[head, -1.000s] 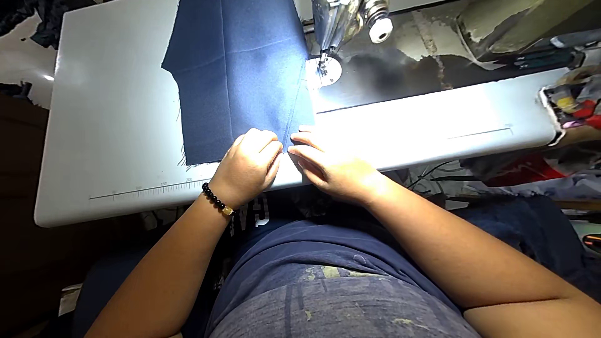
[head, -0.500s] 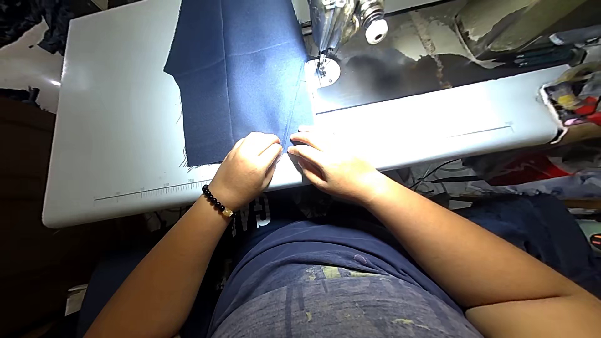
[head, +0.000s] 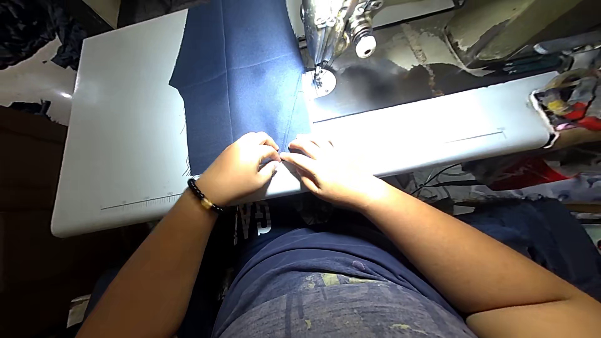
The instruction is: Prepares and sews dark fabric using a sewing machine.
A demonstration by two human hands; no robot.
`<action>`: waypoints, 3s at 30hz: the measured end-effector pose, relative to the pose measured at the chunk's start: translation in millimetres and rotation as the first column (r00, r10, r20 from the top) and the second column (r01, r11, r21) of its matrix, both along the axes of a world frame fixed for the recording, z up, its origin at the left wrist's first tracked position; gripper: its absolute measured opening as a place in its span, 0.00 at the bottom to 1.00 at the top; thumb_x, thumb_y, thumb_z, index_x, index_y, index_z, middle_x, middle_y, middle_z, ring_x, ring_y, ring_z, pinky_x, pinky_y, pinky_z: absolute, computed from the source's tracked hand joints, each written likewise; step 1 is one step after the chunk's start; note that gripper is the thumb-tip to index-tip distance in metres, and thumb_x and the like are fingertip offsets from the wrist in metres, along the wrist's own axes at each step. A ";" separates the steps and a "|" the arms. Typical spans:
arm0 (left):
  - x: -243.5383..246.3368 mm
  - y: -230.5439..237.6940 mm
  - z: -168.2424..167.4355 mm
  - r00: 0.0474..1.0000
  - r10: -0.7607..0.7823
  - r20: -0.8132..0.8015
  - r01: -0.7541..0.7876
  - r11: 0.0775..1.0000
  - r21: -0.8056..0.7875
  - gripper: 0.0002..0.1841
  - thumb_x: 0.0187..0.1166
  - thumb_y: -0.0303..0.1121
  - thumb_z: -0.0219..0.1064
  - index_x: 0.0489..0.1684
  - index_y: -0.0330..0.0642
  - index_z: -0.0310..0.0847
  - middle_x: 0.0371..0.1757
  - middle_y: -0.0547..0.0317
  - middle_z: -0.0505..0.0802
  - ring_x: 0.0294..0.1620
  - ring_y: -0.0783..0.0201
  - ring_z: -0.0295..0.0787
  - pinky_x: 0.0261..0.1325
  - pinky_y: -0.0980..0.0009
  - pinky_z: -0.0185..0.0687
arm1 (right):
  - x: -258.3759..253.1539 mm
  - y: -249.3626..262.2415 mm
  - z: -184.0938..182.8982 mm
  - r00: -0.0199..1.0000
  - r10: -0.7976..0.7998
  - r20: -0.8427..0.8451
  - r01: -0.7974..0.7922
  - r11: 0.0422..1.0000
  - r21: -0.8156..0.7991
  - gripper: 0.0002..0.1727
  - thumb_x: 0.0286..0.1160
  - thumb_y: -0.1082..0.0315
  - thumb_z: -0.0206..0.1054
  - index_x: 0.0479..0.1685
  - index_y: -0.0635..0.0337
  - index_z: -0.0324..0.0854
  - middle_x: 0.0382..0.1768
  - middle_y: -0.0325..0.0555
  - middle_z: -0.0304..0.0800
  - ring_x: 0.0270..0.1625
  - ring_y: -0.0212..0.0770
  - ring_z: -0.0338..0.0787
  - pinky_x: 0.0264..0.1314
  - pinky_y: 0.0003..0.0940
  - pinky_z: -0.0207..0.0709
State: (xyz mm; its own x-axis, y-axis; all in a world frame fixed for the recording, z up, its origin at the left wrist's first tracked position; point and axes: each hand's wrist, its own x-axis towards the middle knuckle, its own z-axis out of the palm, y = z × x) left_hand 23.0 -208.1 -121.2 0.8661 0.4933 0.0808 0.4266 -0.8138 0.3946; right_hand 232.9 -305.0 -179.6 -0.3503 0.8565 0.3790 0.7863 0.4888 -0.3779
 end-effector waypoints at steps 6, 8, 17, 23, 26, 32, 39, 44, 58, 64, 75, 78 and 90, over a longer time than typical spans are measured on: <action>57.5 53.9 27.2 1.000 0.028 -0.012 -0.027 0.999 0.042 0.17 0.90 0.34 0.52 0.43 0.37 0.89 0.42 0.50 0.91 0.48 0.57 0.89 0.55 0.56 0.83 | 1.5 0.4 -1.0 1.000 0.020 0.017 -0.020 1.000 -0.018 0.23 0.82 0.62 0.55 0.73 0.50 0.85 0.85 0.40 0.73 0.85 0.50 0.72 0.83 0.55 0.63; 80.4 71.9 11.8 1.000 0.012 0.012 -0.014 0.983 0.183 0.18 0.90 0.37 0.53 0.58 0.39 0.88 0.53 0.45 0.89 0.59 0.48 0.86 0.63 0.52 0.80 | 1.3 0.0 -1.1 0.999 0.014 0.044 -0.013 0.999 -0.029 0.23 0.82 0.62 0.56 0.73 0.49 0.85 0.84 0.38 0.75 0.85 0.50 0.73 0.82 0.55 0.65; 87.8 92.1 -33.2 0.997 0.063 0.037 -0.072 0.944 0.323 0.26 0.89 0.46 0.48 0.75 0.46 0.83 0.82 0.44 0.79 0.89 0.41 0.64 0.86 0.40 0.53 | 0.5 -1.3 1.2 0.998 0.002 0.056 0.002 0.997 -0.079 0.24 0.83 0.61 0.53 0.73 0.46 0.84 0.82 0.35 0.79 0.87 0.48 0.71 0.84 0.54 0.63; 89.6 91.1 -31.2 0.999 0.051 -0.003 -0.049 0.964 0.262 0.27 0.90 0.41 0.47 0.79 0.35 0.76 0.83 0.45 0.80 0.85 0.46 0.73 0.86 0.47 0.60 | 0.0 -0.7 -1.0 0.997 -0.022 0.073 0.025 0.999 -0.028 0.23 0.83 0.60 0.52 0.71 0.43 0.86 0.80 0.34 0.81 0.85 0.47 0.73 0.82 0.53 0.66; 90.8 89.6 -29.3 0.997 0.070 -0.019 -0.062 0.964 0.260 0.27 0.89 0.41 0.48 0.80 0.36 0.76 0.82 0.46 0.80 0.82 0.47 0.76 0.84 0.47 0.62 | -0.3 -1.1 -1.4 0.997 -0.033 0.069 0.034 0.999 -0.015 0.23 0.83 0.60 0.53 0.70 0.43 0.87 0.79 0.34 0.82 0.85 0.47 0.74 0.81 0.53 0.66; 90.2 88.1 -29.3 0.996 0.088 -0.027 -0.078 0.960 0.267 0.27 0.89 0.41 0.48 0.79 0.37 0.77 0.82 0.45 0.80 0.82 0.46 0.75 0.85 0.47 0.60 | -0.3 -0.3 -1.5 0.997 -0.034 0.075 0.033 0.999 0.011 0.22 0.83 0.60 0.53 0.69 0.44 0.88 0.78 0.34 0.83 0.84 0.47 0.76 0.80 0.51 0.68; 87.8 96.4 -32.2 0.974 0.121 0.192 -0.135 0.989 0.061 0.27 0.87 0.37 0.53 0.85 0.37 0.63 0.75 0.50 0.87 0.81 0.52 0.78 0.84 0.50 0.65 | -0.4 -0.1 -1.3 0.996 -0.041 0.078 0.039 0.999 0.031 0.22 0.81 0.61 0.54 0.68 0.44 0.88 0.78 0.35 0.83 0.83 0.47 0.76 0.79 0.52 0.68; 86.7 87.6 -28.0 0.991 0.117 0.063 -0.123 0.988 0.093 0.18 0.88 0.27 0.47 0.59 0.30 0.82 0.80 0.45 0.82 0.84 0.49 0.73 0.85 0.47 0.59 | 6.3 0.5 9.1 0.997 0.050 -0.056 -0.057 0.989 -0.137 0.19 0.79 0.62 0.59 0.64 0.45 0.90 0.77 0.35 0.83 0.83 0.46 0.75 0.79 0.54 0.67; 48.5 -40.8 -42.2 0.991 -0.027 0.134 0.021 0.999 0.045 0.13 0.80 0.30 0.56 0.44 0.37 0.88 0.79 0.51 0.83 0.84 0.55 0.74 0.79 0.47 0.68 | 107.1 135.6 26.8 0.914 -0.403 0.040 0.396 0.869 -0.295 0.21 0.89 0.59 0.54 0.71 0.50 0.86 0.82 0.55 0.75 0.91 0.62 0.58 0.87 0.72 0.42; 59.1 -41.8 -42.4 0.990 -0.032 0.138 0.028 0.999 0.030 0.12 0.80 0.30 0.56 0.41 0.37 0.87 0.80 0.51 0.82 0.84 0.55 0.74 0.79 0.47 0.68 | 97.4 135.5 26.6 0.875 -0.455 0.165 0.483 0.841 -0.245 0.23 0.87 0.64 0.51 0.71 0.37 0.86 0.81 0.49 0.76 0.90 0.58 0.62 0.85 0.71 0.47; 74.0 -35.8 -43.6 0.992 -0.020 0.127 0.009 0.997 0.081 0.13 0.80 0.30 0.54 0.45 0.38 0.87 0.79 0.48 0.82 0.83 0.51 0.74 0.76 0.44 0.68 | 92.4 142.7 26.5 0.815 -0.514 0.267 0.574 0.780 -0.251 0.25 0.88 0.58 0.47 0.77 0.43 0.80 0.85 0.49 0.72 0.92 0.58 0.58 0.86 0.69 0.48; 75.2 -35.7 -44.6 0.993 -0.015 0.120 0.003 0.995 0.101 0.13 0.80 0.31 0.54 0.45 0.40 0.86 0.79 0.49 0.83 0.83 0.52 0.74 0.76 0.44 0.68 | 92.7 143.3 24.0 0.806 -0.522 0.279 0.586 0.768 -0.257 0.26 0.89 0.56 0.45 0.79 0.44 0.78 0.87 0.48 0.69 0.94 0.56 0.56 0.90 0.66 0.44; 99.4 25.5 -38.8 0.996 -0.029 0.079 0.020 0.993 0.114 0.17 0.80 0.32 0.52 0.53 0.35 0.85 0.78 0.43 0.82 0.82 0.45 0.74 0.75 0.42 0.68 | 94.1 143.0 20.9 0.794 -0.562 0.232 0.604 0.770 -0.204 0.27 0.89 0.53 0.47 0.82 0.48 0.75 0.85 0.51 0.69 0.90 0.57 0.61 0.88 0.61 0.51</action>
State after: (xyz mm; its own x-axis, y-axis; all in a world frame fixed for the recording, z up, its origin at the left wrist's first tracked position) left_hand 122.4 -182.6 -160.0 0.8663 0.4556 0.2049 0.3763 -0.8649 0.3322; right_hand 327.0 -162.0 -158.7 0.2150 0.9710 0.1042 0.9442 -0.1794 -0.2763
